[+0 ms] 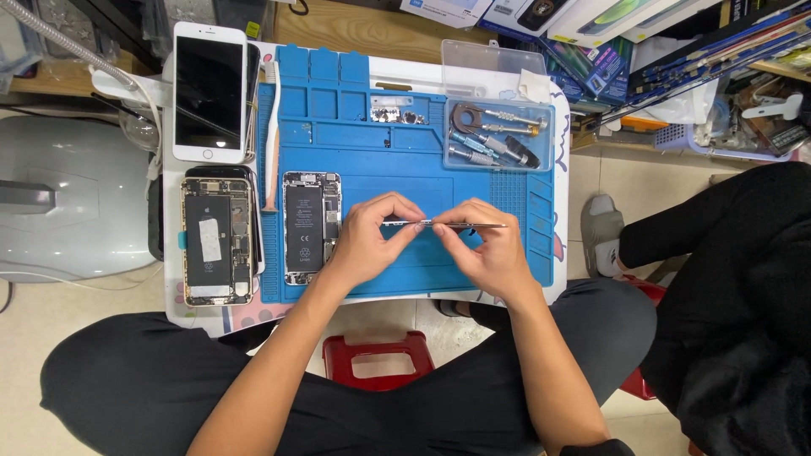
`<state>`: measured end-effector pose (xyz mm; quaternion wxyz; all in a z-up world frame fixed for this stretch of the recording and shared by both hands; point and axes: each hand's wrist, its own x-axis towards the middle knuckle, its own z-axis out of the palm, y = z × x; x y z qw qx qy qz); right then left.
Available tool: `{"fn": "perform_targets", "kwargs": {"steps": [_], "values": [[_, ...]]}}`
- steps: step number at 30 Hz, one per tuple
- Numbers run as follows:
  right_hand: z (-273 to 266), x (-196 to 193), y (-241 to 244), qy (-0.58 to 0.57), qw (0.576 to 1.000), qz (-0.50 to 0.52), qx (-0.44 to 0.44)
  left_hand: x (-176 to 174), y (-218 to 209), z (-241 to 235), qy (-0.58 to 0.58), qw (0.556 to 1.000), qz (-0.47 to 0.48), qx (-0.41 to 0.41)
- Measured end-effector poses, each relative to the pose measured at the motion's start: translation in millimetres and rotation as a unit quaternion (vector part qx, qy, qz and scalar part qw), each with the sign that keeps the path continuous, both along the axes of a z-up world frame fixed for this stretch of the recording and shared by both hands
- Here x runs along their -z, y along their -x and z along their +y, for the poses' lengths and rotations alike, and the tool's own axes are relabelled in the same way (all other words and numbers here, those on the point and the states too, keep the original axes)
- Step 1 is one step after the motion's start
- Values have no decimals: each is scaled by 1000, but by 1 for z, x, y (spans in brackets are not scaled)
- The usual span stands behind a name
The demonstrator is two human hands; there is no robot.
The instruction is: The person works on a disassembled smartphone placed on a blue anti-static mat. They use a metal spudger to pry and separate components, then switch to a screwdriver to tighten screws on the phone's frame. The person handles the phone casing and internal parts while seated.
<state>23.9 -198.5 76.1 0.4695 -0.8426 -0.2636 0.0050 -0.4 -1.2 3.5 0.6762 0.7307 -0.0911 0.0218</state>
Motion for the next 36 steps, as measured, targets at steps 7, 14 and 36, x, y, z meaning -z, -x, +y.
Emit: {"fn": "perform_targets", "kwargs": {"steps": [7,14,36], "values": [[0,0,2,4,1000,1,7,-3,2,-2,1,1000,7,3],[1,-3,2,-4,1000,10,0,-2,2,-1,1,1000,6,2],[-4,3,0,-5,1000,-1,-19,5,2,-2,-11,1000,-5,-5]]}}
